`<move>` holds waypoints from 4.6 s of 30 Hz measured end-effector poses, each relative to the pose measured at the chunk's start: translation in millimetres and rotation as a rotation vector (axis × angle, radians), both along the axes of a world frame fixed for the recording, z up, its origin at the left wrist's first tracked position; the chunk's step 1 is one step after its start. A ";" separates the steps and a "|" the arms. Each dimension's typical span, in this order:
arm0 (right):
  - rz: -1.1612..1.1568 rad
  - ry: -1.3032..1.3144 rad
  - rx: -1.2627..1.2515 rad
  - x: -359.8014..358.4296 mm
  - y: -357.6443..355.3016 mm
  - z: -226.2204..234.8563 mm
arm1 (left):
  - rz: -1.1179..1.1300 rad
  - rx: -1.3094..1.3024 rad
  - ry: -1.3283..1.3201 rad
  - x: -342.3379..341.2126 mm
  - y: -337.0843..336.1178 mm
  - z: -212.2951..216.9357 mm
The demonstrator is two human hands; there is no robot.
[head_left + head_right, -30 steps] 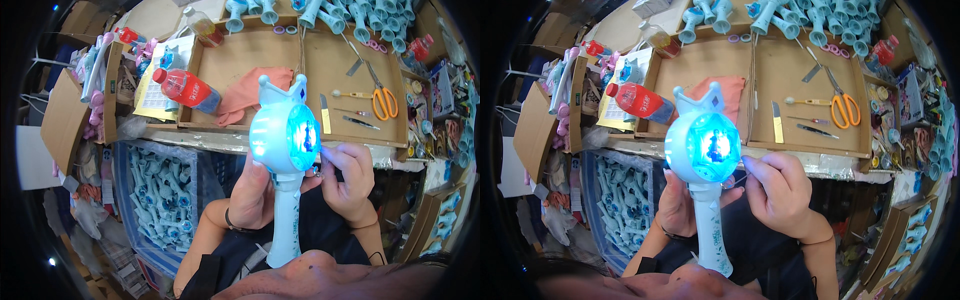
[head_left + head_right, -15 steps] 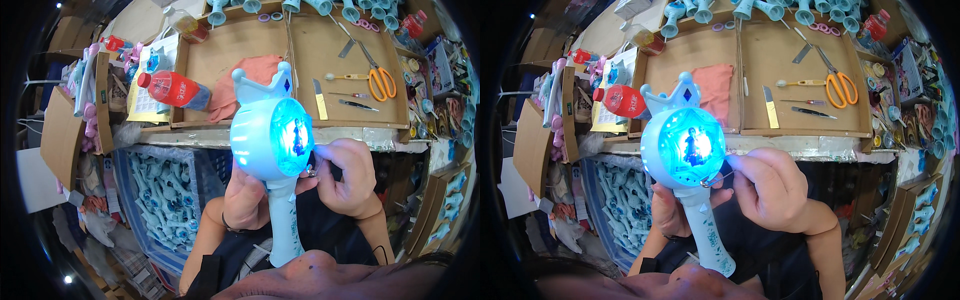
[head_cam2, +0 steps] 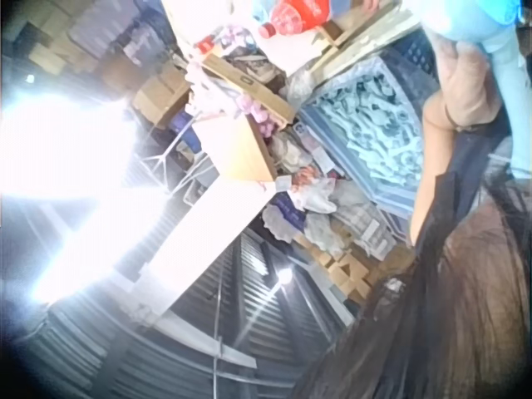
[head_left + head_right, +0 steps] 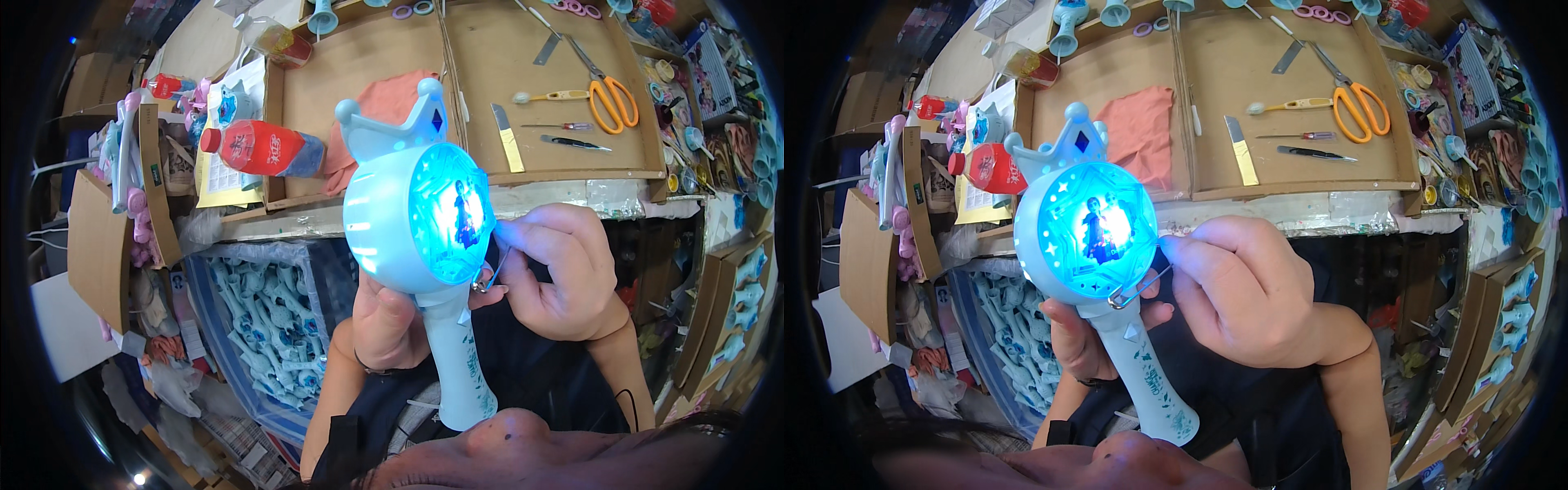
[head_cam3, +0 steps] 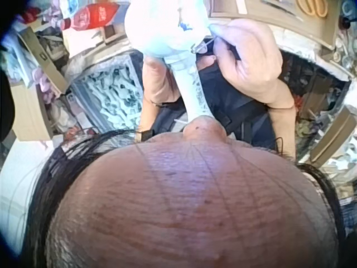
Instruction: The person picks up a light blue plastic light stick and uses a small metal tool to press a button inside the head, activating a blue light. They rotate the item to check the light from different angles, then place it on the table and pick up another one to repeat the process.
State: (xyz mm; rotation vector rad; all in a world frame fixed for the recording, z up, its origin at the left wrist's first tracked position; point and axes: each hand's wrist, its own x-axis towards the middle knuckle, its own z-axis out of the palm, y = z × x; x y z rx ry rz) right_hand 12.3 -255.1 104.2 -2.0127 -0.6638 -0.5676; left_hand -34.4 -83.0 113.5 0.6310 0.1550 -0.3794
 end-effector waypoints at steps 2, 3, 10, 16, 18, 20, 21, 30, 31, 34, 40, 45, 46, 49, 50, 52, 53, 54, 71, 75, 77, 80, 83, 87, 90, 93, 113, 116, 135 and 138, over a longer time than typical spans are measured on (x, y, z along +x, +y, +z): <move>0.003 -0.011 0.002 0.8 -0.5 -0.1 | 0.027 0.159 -0.004 -1.4 -0.8 1.7; 0.006 -0.013 0.003 1.0 -0.7 0.0 | 0.027 0.250 -0.014 -1.8 -1.1 2.4; 0.024 -0.007 -0.038 -1.6 -3.1 1.8 | 0.001 0.376 -0.054 3.7 2.3 2.5; 0.039 -0.019 -0.034 0.9 -2.7 2.3 | -0.001 0.329 0.006 0.0 3.3 2.4; 0.033 -0.004 -0.037 0.6 -2.6 3.7 | 0.005 0.298 0.018 -0.3 2.8 1.2; 0.032 0.034 -0.034 -2.0 -1.7 6.0 | 0.011 0.281 0.022 0.0 2.3 0.3; 0.037 0.052 -0.032 -2.7 -1.3 6.8 | 0.010 0.279 0.025 0.2 2.2 0.0; 0.076 0.120 -0.039 0.2 -4.8 10.8 | -0.021 0.269 0.078 0.3 2.7 2.8; 0.078 0.114 -0.037 0.5 -4.7 10.9 | -0.020 0.269 0.071 0.6 2.8 2.6; 0.079 0.113 -0.030 2.1 -4.4 10.4 | -0.023 0.267 0.050 1.6 3.0 1.6; 0.098 0.160 0.005 4.3 -4.2 8.5 | 0.000 0.268 0.040 2.4 2.3 -0.1; 0.105 0.185 0.023 3.9 -5.2 8.3 | 0.025 0.279 0.026 3.2 0.2 -0.6; 0.109 0.193 0.031 4.2 -5.3 8.4 | 0.027 0.279 0.022 3.1 0.1 -0.7; 0.135 0.198 0.058 6.5 -5.8 8.6 | 0.026 0.274 0.007 2.4 1.2 -2.2; 0.151 0.178 0.054 8.1 -6.5 8.1 | 0.025 0.270 0.008 1.8 2.1 -3.0; 0.177 0.174 0.056 10.1 -7.8 7.8 | 0.009 0.231 -0.001 0.4 4.2 -5.0; 0.188 0.189 0.061 10.6 -8.6 7.7 | 0.004 0.217 -0.009 0.0 4.8 -6.3; 0.198 0.212 0.068 11.1 -9.2 7.5 | 0.000 0.203 -0.016 -0.5 5.4 -7.3; 0.043 0.145 -0.054 5.0 -4.9 16.3 | -0.073 -0.088 -0.007 9.6 10.1 -10.4; -0.024 0.007 -0.145 12.3 5.0 24.3 | -0.040 -0.195 -0.131 19.6 5.2 -9.8; -0.026 -0.071 -0.175 13.3 7.9 27.4 | -0.011 -0.241 -0.171 20.5 2.5 -9.9; -0.019 -0.139 -0.179 14.8 10.8 32.8 | -0.001 -0.245 -0.239 18.8 3.7 -6.5; 0.002 -0.169 -0.218 12.8 10.9 36.6 | -0.008 -0.254 -0.244 15.1 7.3 -4.3; -0.018 -0.141 -0.240 6.3 12.5 41.4 | -0.025 -0.256 -0.198 7.9 10.5 -3.0; -0.034 -0.063 -0.196 -1.7 15.7 44.1 | -0.021 -0.272 -0.172 3.1 10.7 -3.3; 0.002 -0.123 -0.229 0.4 12.3 45.2 | -0.034 -0.289 -0.171 2.1 11.5 -4.7; 0.005 -0.035 -0.188 -4.3 12.9 44.9 | -0.029 -0.305 -0.119 2.4 9.1 -5.4; 0.019 -0.017 -0.164 -3.0 11.1 43.1 | -0.015 -0.319 -0.121 2.9 8.4 -4.9; 0.012 0.014 -0.158 -2.7 13.6 45.9 | -0.031 -0.322 -0.108 1.6 10.1 -9.9; 0.007 0.022 -0.178 -3.3 11.8 46.8 | -0.022 -0.192 -0.041 2.2 8.9 -2.5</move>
